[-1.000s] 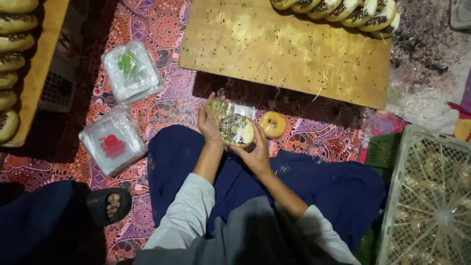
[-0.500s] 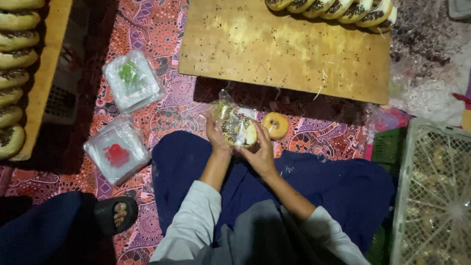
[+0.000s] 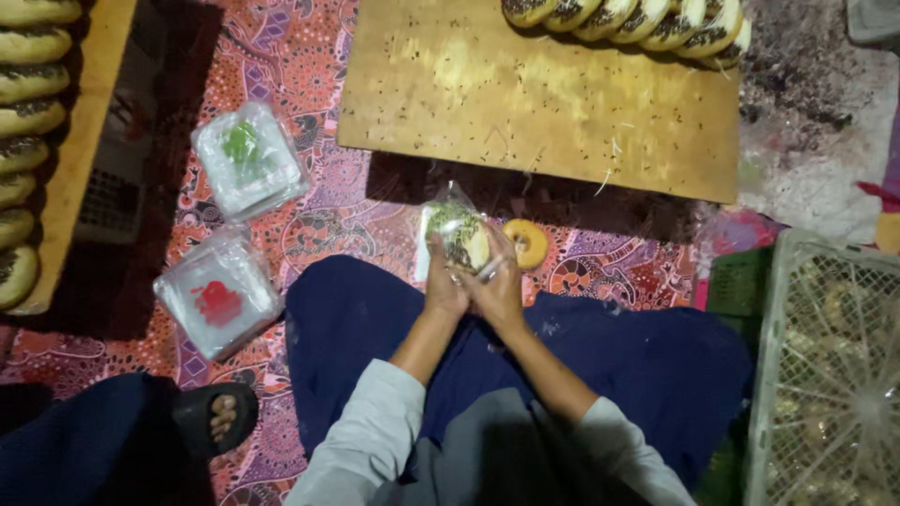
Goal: The person sits on a patterned floor mat and individually places donut-shaped pastries into clear plastic bags. They seal each bag and place the packaged pastries into a white plastic crate. The person repeats this process for multiple pastries.
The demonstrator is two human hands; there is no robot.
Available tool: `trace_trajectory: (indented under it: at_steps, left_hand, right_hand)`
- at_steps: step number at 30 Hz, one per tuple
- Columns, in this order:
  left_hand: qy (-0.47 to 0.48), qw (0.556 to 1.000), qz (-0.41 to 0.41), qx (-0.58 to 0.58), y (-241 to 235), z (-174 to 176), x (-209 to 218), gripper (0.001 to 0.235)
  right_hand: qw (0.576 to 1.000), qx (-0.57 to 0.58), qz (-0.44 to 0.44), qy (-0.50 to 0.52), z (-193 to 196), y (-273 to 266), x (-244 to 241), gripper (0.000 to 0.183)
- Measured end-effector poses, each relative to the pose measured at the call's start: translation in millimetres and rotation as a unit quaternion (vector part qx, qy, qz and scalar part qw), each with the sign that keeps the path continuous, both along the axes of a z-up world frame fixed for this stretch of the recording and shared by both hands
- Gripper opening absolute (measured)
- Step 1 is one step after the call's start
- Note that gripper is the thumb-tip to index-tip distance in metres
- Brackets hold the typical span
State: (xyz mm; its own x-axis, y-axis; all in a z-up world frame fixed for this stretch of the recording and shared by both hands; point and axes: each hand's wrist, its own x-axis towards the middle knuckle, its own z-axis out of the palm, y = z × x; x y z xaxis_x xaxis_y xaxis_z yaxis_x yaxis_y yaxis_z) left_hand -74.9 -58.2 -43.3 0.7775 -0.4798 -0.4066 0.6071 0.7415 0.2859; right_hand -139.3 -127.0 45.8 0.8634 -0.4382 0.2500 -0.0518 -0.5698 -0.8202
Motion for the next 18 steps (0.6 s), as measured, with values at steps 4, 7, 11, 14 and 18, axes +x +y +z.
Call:
trace_trajectory:
  at_steps: [4, 7, 11, 14, 18]
  left_hand:
    - [-0.083, 0.995, -0.053, -0.007, -10.6, 0.5, -44.7, 0.054]
    - [-0.245, 0.946, 0.0, 0.211, -16.2, 38.1, -57.1, 0.065]
    - [-0.446, 0.707, 0.08, 0.543, 17.5, 110.9, -85.0, 0.1]
    - [-0.54, 0.531, 0.105, 0.645, 24.2, 148.9, -66.8, 0.077]
    - [-0.574, 0.488, 0.025, 0.657, 38.4, 151.0, -63.9, 0.018]
  right_hand:
    - [0.998, 0.035, -0.029, -0.032, -18.3, -0.3, -7.5, 0.067]
    - [0.993, 0.08, -0.035, -0.074, -18.0, -19.5, -3.3, 0.048]
    - [0.999, -0.026, -0.045, 0.009, -3.1, -26.1, -16.4, 0.081]
    - [0.999, -0.008, -0.034, -0.008, 13.0, -23.1, 0.0, 0.081]
    - [0.998, -0.019, -0.025, -0.053, 16.9, -12.6, -8.2, 0.08]
